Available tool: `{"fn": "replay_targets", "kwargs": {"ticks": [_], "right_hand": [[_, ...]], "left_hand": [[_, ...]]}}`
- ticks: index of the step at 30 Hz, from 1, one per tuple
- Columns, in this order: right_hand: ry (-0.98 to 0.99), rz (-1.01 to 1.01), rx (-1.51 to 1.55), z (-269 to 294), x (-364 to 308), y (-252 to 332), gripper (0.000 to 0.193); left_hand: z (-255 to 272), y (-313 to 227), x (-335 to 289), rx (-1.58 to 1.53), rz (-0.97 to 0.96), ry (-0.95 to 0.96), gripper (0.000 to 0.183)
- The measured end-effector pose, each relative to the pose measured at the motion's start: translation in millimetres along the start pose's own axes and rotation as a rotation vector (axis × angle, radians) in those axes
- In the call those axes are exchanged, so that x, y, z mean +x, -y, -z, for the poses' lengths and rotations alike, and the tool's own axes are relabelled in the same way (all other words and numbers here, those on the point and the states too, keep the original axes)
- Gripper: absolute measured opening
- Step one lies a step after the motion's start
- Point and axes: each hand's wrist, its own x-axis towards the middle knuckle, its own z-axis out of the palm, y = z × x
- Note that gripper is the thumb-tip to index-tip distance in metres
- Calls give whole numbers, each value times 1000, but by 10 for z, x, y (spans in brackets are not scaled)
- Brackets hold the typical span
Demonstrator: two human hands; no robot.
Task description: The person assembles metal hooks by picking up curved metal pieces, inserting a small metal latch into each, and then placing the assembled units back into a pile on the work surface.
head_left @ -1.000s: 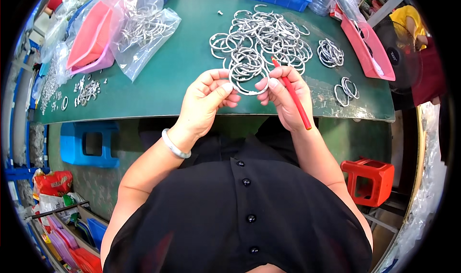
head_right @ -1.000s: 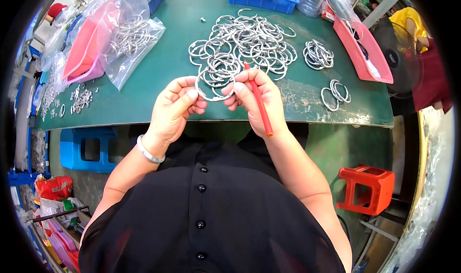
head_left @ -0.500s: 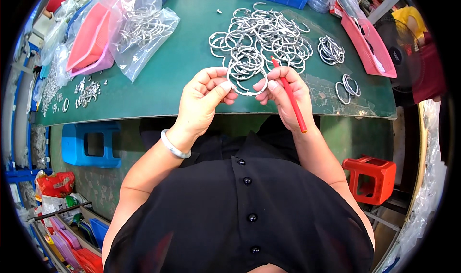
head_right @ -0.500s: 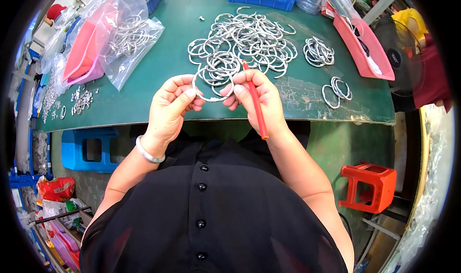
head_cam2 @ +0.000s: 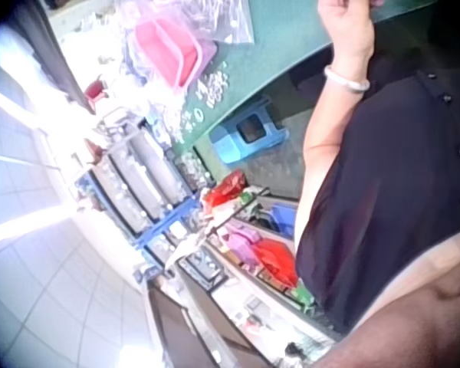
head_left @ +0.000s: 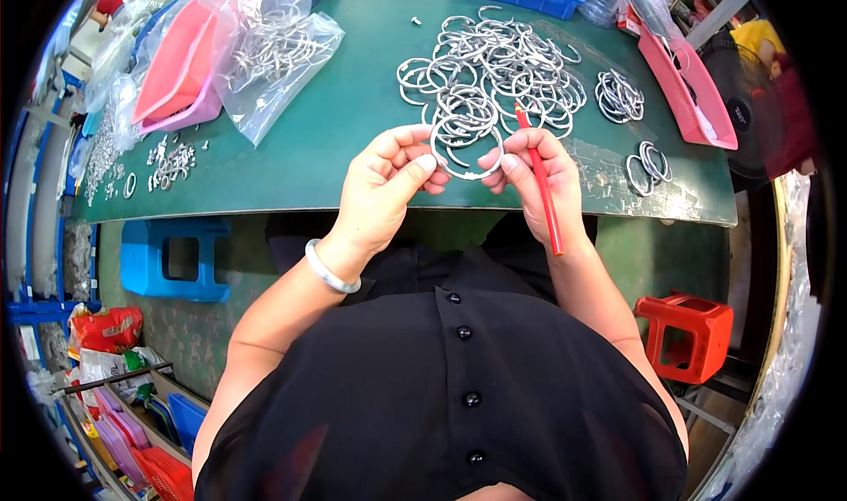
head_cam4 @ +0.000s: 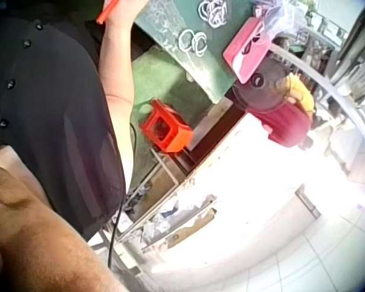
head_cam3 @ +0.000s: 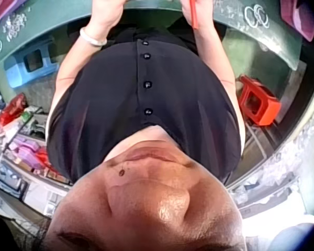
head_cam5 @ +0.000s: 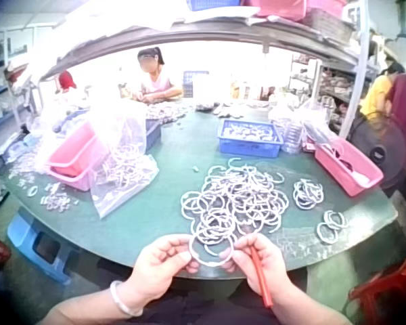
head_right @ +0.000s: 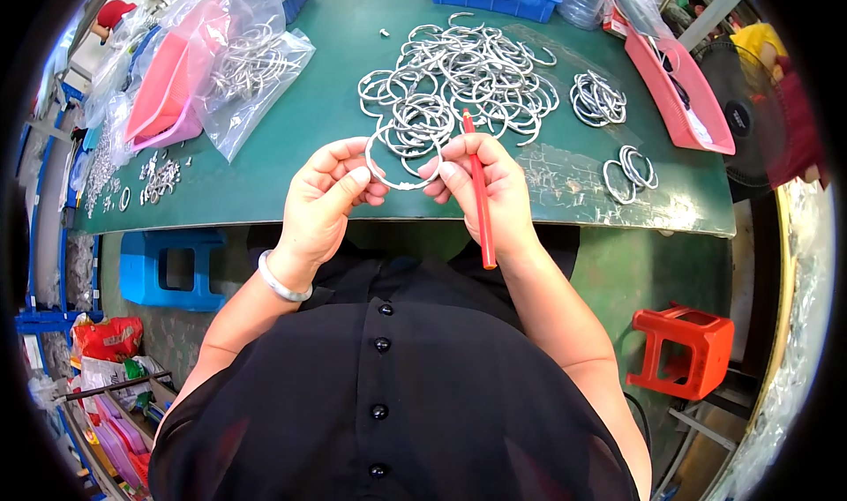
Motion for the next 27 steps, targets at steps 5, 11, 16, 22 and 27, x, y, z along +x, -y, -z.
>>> {"fn": "replay_targets", "kwargs": {"ticks": [5,11,16,22,27], "right_hand": [[17,55,-70,7,-9,-36,10],[36,85,-86,21,1,-81,11],[72,136,-83,41,3,-100,10],[72,168,-121,39,0,-103,12],[35,281,-172,17,-18,-137,17]], "left_hand": [[-21,0,-25,43,-62,14,28],[-103,-20,-91,176,-238,29,29],[-81,-28,-93,542,-493,68,29],[-67,-30,-87,578,-546,38,27],[19,-42,-89,698,-624,118,28]]}}
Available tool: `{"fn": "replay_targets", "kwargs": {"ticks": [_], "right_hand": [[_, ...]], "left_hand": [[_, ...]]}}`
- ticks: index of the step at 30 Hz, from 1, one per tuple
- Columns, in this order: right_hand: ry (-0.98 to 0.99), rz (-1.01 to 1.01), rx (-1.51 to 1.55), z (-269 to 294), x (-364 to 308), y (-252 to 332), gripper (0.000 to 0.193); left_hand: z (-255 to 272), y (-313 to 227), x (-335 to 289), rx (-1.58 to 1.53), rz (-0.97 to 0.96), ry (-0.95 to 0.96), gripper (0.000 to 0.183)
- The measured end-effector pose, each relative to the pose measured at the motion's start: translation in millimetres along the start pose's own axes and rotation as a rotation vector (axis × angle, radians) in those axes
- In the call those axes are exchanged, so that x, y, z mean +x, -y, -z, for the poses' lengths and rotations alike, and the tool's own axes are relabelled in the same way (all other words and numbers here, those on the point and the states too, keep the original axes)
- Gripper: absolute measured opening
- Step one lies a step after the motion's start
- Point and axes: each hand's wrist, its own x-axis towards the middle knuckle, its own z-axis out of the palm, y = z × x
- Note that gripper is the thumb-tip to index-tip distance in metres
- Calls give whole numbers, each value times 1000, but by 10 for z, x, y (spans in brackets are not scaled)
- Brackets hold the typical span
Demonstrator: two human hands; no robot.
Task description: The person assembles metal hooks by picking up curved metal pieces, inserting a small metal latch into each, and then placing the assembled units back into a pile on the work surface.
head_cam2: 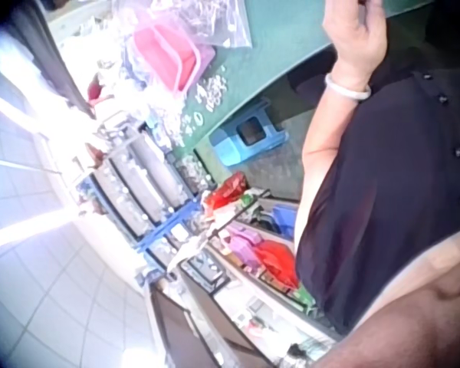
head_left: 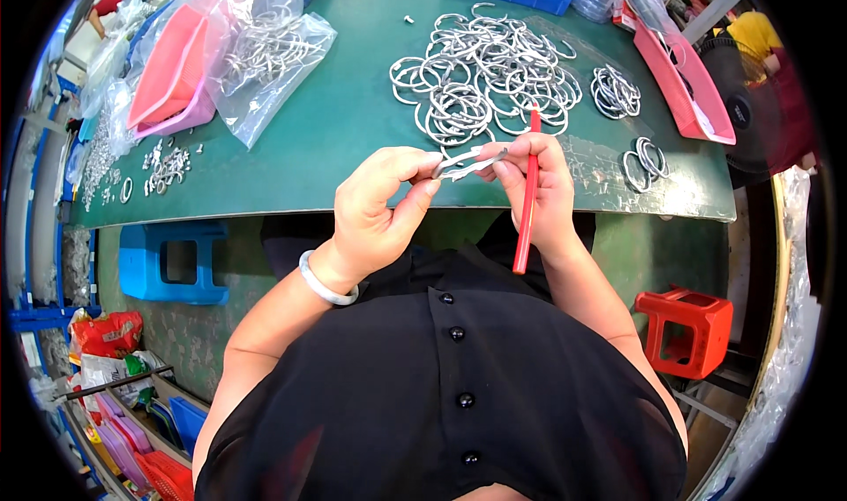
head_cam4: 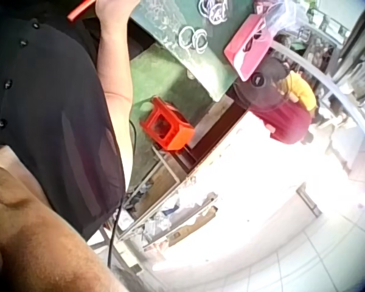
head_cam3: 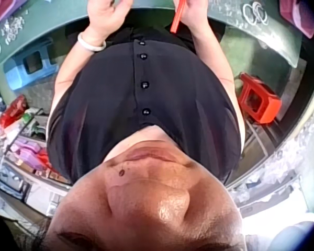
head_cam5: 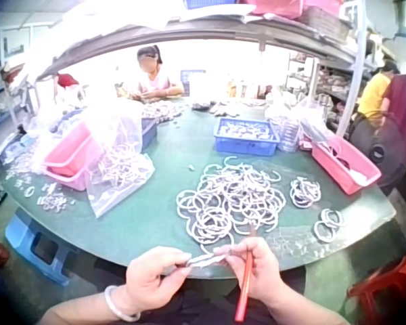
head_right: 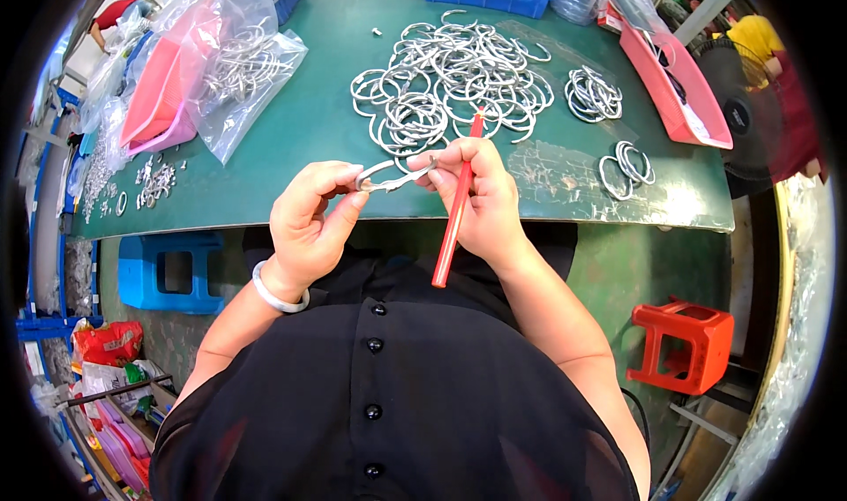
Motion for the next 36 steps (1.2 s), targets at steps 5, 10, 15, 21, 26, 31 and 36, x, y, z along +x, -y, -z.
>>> {"fn": "replay_targets", "kwargs": {"ticks": [5,10,15,21,26,31,36], "right_hand": [[-29,216,-161,-14,9,12,22],[-9,362,-343,-45,25,112,26],[14,385,-366,-114,70,240,25],[39,342,-311,-151,100,281,25],[13,254,-222,-202,86,302,26],[15,233,-228,-196,75,298,26],[14,184,-238,-181,74,318,26]], "left_hand": [[-12,63,-54,-89,105,-70,26],[-79,116,-49,-478,350,-181,25],[-88,166,-22,-713,514,-172,27],[-91,179,-24,-931,734,-98,25],[-129,234,-63,-1120,786,-39,22],[-162,212,-65,-1208,876,5,20],[-171,202,-90,-1113,851,-53,19]]}}
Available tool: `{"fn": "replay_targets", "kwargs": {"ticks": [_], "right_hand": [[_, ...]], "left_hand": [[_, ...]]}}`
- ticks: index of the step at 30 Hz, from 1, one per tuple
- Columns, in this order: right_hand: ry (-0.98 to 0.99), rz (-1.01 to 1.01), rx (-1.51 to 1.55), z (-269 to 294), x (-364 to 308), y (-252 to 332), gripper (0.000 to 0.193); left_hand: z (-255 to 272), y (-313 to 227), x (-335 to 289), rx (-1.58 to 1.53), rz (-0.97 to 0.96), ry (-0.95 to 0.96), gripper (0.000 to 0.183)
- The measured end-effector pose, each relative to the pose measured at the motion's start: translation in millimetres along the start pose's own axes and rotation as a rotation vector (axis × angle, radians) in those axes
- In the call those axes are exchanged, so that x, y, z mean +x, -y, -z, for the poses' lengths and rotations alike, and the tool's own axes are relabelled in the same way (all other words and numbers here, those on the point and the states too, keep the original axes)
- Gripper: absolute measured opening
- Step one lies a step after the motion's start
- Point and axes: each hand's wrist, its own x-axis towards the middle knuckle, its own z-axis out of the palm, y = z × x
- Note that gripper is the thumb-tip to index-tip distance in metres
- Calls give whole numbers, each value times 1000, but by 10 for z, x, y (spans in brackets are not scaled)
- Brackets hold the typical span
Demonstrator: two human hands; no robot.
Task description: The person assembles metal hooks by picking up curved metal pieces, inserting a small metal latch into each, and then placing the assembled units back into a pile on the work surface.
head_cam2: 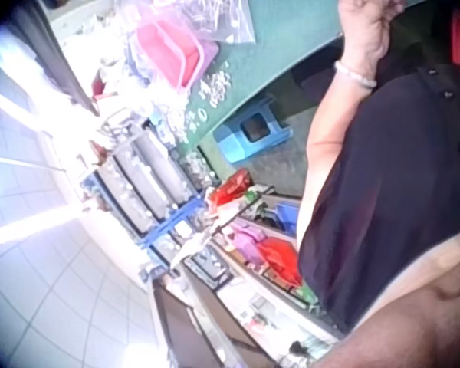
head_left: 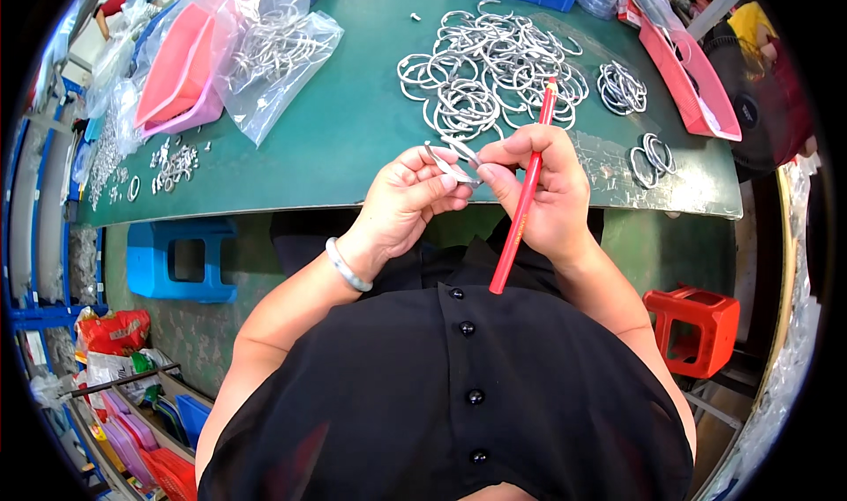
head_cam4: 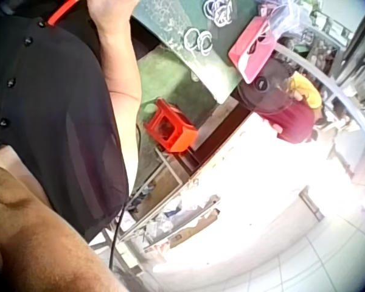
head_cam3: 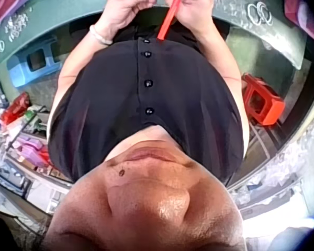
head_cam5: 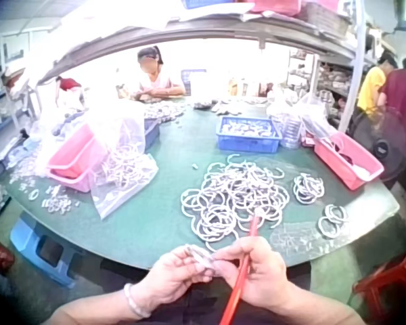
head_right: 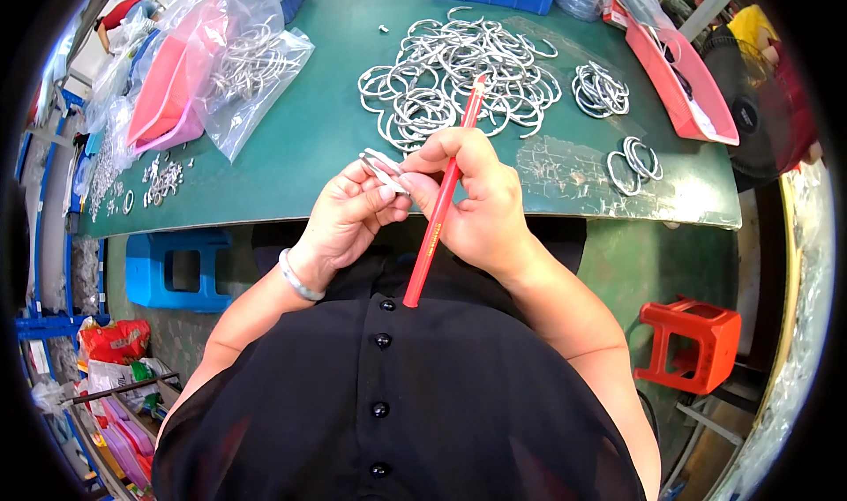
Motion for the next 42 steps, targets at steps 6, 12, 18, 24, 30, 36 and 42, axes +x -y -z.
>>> {"fn": "replay_targets", "kwargs": {"ticks": [6,12,18,24,30,36,42], "right_hand": [[-62,-67,-62,107,-17,-128,15],[-50,-137,93,135,-75,-237,15],[-35,-162,117,142,-105,-273,15],[40,-204,90,184,-124,-289,14],[7,-209,-61,122,-79,-286,13],[8,-199,-166,191,-112,-348,14],[-71,-122,-335,315,-190,-444,12]], "left_hand": [[-38,-89,-55,715,-659,-107,22],[-143,-224,-89,1305,-1056,-28,25],[-134,-214,-94,1337,-1160,18,27],[-178,-227,-101,1399,-1215,39,27],[-211,-266,-141,1354,-1013,8,21],[-194,-506,-87,1279,-868,35,16],[-139,-1773,160,1757,-1323,-191,17]]}}
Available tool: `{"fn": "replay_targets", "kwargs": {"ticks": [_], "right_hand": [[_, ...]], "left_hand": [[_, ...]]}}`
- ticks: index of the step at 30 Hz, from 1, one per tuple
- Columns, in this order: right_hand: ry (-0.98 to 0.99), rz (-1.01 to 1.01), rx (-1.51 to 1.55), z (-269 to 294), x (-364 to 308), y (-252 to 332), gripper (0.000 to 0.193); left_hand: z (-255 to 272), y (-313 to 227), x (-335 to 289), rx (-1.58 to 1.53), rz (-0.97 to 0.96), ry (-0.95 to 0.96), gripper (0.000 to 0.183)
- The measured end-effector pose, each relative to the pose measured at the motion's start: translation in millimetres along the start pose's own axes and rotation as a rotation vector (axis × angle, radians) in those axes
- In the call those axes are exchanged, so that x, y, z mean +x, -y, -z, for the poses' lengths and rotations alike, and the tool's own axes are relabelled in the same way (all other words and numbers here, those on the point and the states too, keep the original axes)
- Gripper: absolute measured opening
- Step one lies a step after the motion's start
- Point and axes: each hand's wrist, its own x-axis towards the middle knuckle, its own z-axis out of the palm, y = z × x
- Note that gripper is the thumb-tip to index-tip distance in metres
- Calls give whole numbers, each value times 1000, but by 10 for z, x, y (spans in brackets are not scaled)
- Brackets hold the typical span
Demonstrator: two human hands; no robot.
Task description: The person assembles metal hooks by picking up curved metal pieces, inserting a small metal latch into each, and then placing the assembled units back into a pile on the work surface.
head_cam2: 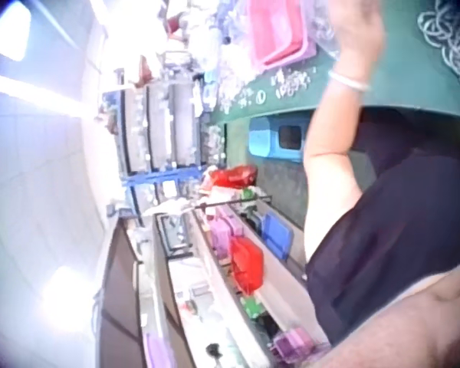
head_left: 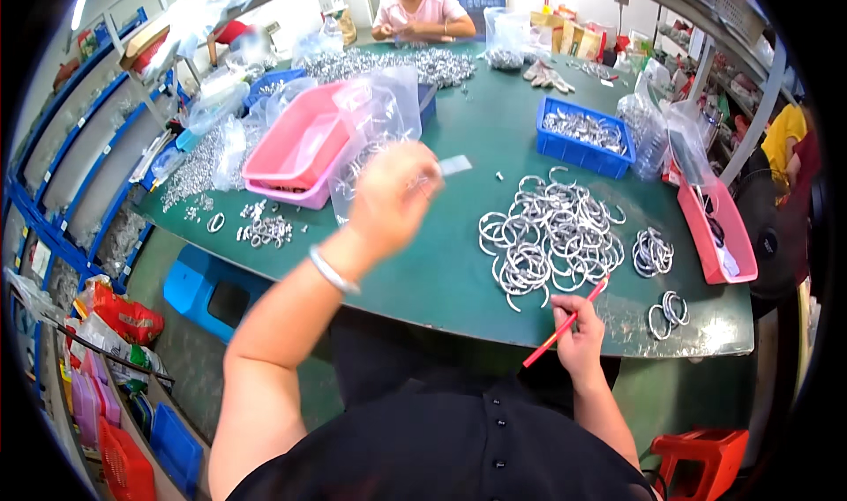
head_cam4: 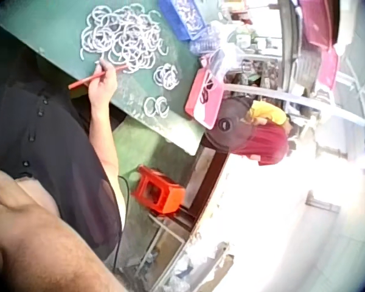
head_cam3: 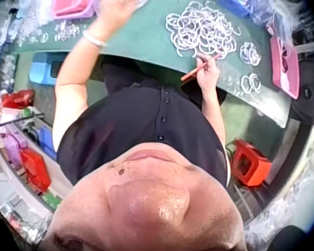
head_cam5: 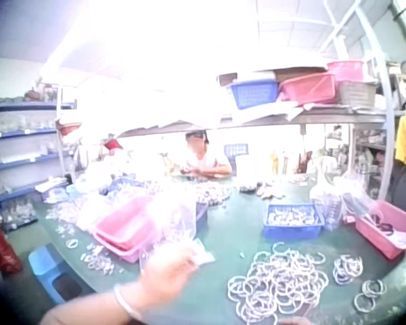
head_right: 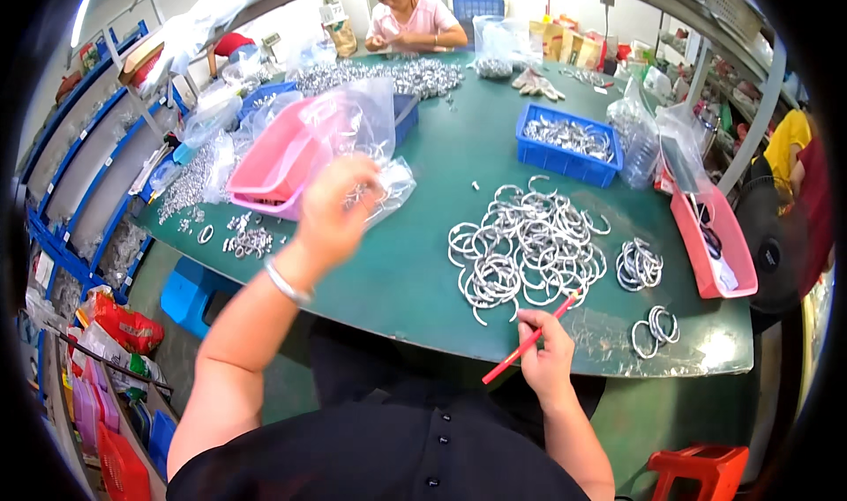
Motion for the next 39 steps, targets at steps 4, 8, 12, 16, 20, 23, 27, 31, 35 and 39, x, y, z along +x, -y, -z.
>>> {"fn": "replay_targets", "kwargs": {"ticks": [4,8,12,16,20,23,27,31,35,39], "right_hand": [[-83,53,-60,-16,-22,-98,12],[-61,51,-41,-53,-30,-104,15],[-86,78,20,-45,-25,-87,14],[-70,55,-47,-22,-14,-100,12],[-77,71,-72,-17,-21,-144,11],[-71,82,-80,-27,-15,-125,11],[-58,90,-77,-46,-23,-97,10],[-31,68,-55,-56,-22,-95,13],[-44,81,-73,-39,-14,-96,12],[-46,87,-77,-35,-11,-93,12]], "left_hand": [[296,730,665,132,238,-234,9],[478,1438,990,237,514,-170,15],[439,1737,1034,98,958,151,17],[135,1619,998,-13,947,464,10],[116,1356,1107,65,1060,799,12],[147,1294,1104,-50,1072,903,10],[144,1420,1034,-143,960,826,10],[98,1523,1002,-142,923,835,14],[-39,1457,1000,4,678,987,18],[-29,1432,1040,245,528,1018,19]]}}
